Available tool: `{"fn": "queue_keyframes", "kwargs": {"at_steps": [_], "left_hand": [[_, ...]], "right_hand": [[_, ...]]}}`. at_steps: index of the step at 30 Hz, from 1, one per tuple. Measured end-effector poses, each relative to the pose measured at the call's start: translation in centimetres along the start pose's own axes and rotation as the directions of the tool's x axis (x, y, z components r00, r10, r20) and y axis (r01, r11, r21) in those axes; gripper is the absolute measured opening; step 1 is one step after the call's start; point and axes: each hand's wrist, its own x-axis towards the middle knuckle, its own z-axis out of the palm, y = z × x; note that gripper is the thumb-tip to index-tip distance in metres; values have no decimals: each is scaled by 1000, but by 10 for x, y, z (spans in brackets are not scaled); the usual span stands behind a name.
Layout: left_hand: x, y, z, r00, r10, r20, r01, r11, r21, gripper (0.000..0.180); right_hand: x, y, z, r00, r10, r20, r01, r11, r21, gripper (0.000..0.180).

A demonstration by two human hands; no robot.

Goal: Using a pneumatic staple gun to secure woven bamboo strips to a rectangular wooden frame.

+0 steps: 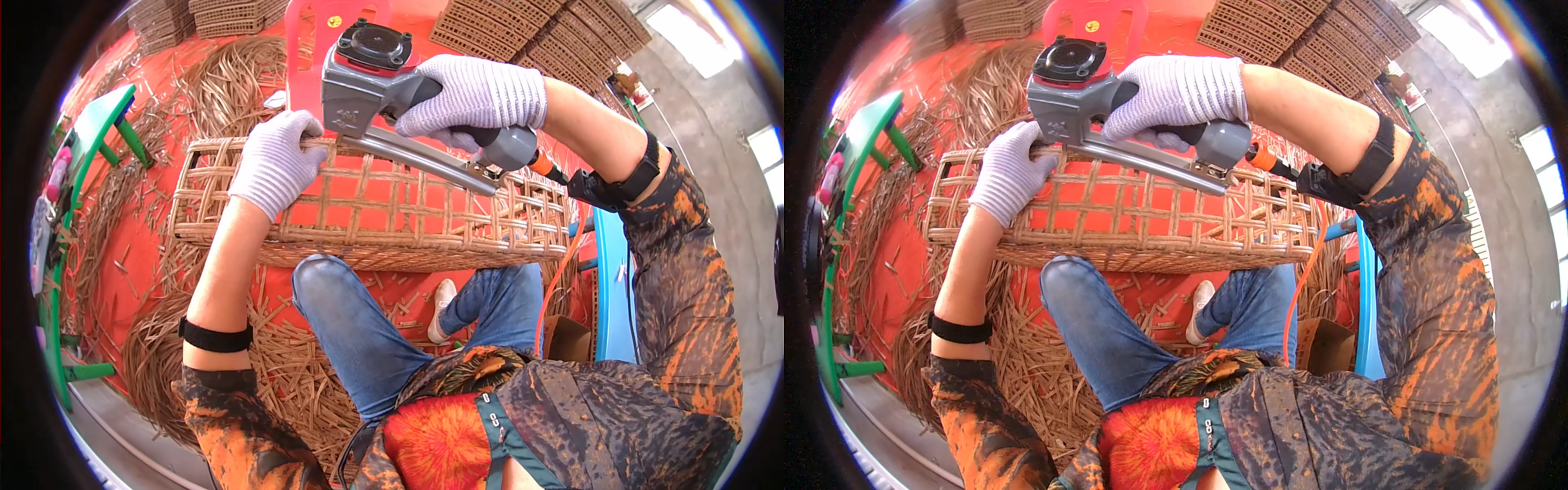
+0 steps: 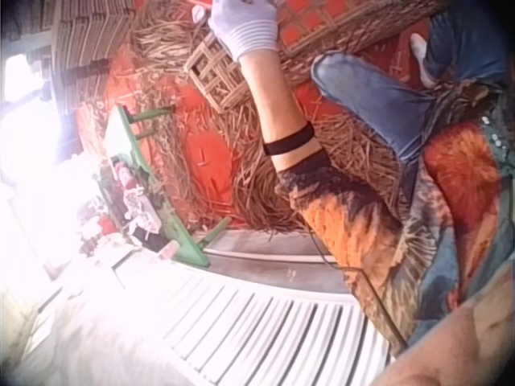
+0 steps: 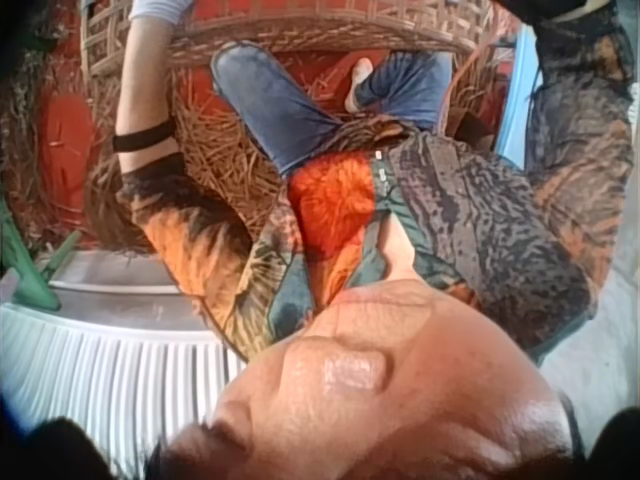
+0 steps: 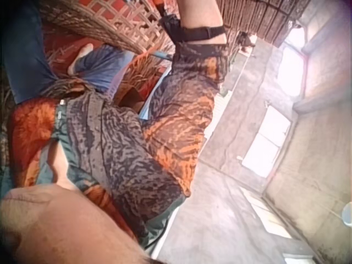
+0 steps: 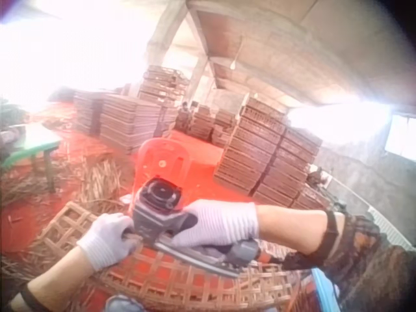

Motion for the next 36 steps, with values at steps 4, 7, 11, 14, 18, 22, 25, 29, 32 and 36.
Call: {"fn": "queue_keyframes", "kwargs": {"at_steps": [4, 7, 11, 14, 18, 22, 25, 29, 32, 36], "left_hand": [[-1, 1, -1, 1000, 1, -26, -2, 999, -53, 15], [0, 2, -4, 997, 60, -40, -60, 998, 20, 15], [1, 1, -2, 998, 49, -30, -49, 999, -6, 15], [-3, -1, -3, 1000, 0, -9, 0, 999, -44, 16], [1, 1, -3, 999, 41, -30, -42, 999, -15, 16], [3, 0, -1, 998, 50, -46, -49, 999, 12, 15], [6, -7, 2, 999, -29, 35, 31, 999, -31, 27], [7, -8, 0, 1000, 3, 30, -2, 1000, -11, 27], [11, -2, -9, 998, -18, 53, 18, 1000, -5, 26], [4, -2, -13, 995, -22, 97, 31, 996, -88, 25]], "right_hand": [[2, -1, -1, 999, -29, 13, 29, 1000, -12, 29], [1, -5, -1, 999, -36, 17, 35, 999, 34, 28], [3, -6, -4, 999, -30, 38, 27, 997, 78, 28], [9, -8, 0, 999, -18, 44, 11, 989, 148, 29], [6, -8, -2, 999, 9, 53, -21, 974, 226, 36], [4, -11, 0, 999, 44, 13, -45, 989, 140, 35], [6, -7, -3, 999, 50, 7, -50, 994, 92, 34], [7, -5, -3, 998, 23, 62, -29, 994, 110, 32], [10, 1, -3, 996, -45, 79, 36, 993, 111, 32], [-20, 9, -10, 997, 27, -75, -9, 972, 235, 31]]}}
